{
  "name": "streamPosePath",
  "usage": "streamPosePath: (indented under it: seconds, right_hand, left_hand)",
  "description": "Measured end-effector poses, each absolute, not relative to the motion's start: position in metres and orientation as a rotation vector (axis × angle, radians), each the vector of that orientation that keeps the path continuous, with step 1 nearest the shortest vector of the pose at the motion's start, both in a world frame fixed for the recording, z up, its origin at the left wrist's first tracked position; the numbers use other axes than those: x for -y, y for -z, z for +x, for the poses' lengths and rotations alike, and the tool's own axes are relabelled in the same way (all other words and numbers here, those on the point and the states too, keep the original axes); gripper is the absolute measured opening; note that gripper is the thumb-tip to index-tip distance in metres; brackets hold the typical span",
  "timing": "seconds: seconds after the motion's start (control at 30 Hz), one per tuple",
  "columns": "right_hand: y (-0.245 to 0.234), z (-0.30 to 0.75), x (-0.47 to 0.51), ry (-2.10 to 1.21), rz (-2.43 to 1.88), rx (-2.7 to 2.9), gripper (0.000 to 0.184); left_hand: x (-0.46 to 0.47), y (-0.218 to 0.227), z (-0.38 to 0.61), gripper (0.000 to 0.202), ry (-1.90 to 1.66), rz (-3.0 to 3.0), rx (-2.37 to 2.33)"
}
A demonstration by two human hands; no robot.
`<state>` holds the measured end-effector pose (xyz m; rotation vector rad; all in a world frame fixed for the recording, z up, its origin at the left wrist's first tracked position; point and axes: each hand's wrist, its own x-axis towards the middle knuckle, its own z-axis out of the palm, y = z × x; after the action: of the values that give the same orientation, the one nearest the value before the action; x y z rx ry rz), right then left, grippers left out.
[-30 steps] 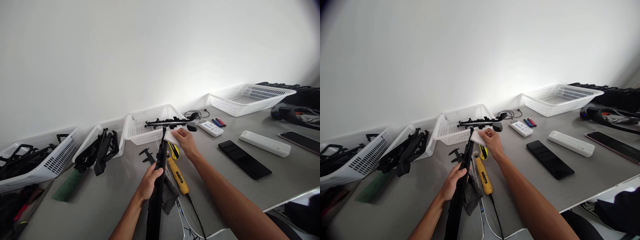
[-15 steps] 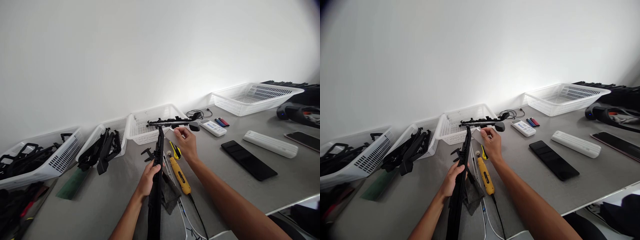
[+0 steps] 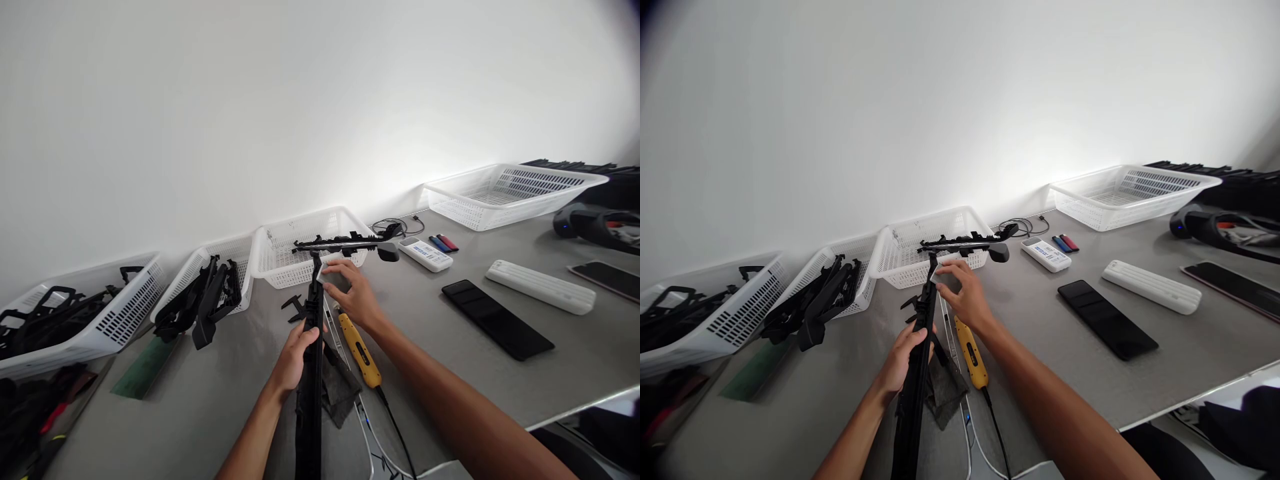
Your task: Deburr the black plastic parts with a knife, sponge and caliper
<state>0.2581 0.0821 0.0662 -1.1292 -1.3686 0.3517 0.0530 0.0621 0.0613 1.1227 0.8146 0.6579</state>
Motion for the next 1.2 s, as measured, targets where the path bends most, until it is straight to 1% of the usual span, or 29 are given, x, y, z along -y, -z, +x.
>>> streamPosePath:
  seconds: [0.13,0.27,0.43,0.6,0.67,0.83,0.93,1.07,1.2]
  right_hand:
    - [-0.071,0.272,-0.082,-0.216,-1.198,1.398,0.026]
    - [-0.072,0.28,-0.082,-0.21,-1.158,1.497,0.029]
    - [-0.074,0.279,-0.082,-0.224,-1.15,1.463,0.025]
    - [-0.079,0.275,-0.078,-0.441,-1.057,1.566,0.023]
    - [-0.079,0.274,-0.077,-0.478,-1.034,1.595,0.023]
    - [-0.075,0.27,-0.079,-0.414,-1.051,1.565,0.023]
    - [-0.074,0.269,-0.078,-0.449,-1.043,1.613,0.025]
    - [-0.077,0.267,-0.077,-0.413,-1.073,1.607,0.025]
    - [-0.079,0.266,-0.075,-0.467,-1.054,1.662,0.026]
  left_hand:
    - [-0.059,-0.066,0.053,0.042,-0.59,1.198,-0.835]
    - [-0.058,-0.069,0.052,0.041,-0.589,1.232,-0.855]
    - [-0.059,-0.067,0.052,0.039,-0.598,1.242,-0.868]
    - [-0.062,-0.065,0.051,0.039,-0.626,1.257,-0.886]
    - [-0.063,-0.063,0.051,0.039,-0.644,1.267,-0.894]
    - [-0.064,-0.061,0.05,0.039,-0.657,1.281,-0.899]
    - [-0.065,-0.061,0.05,0.039,-0.657,1.271,-0.896]
    - [-0.066,-0.062,0.05,0.041,-0.658,1.249,-0.919]
    - [-0.067,-0.06,0.05,0.041,-0.669,1.226,-0.916]
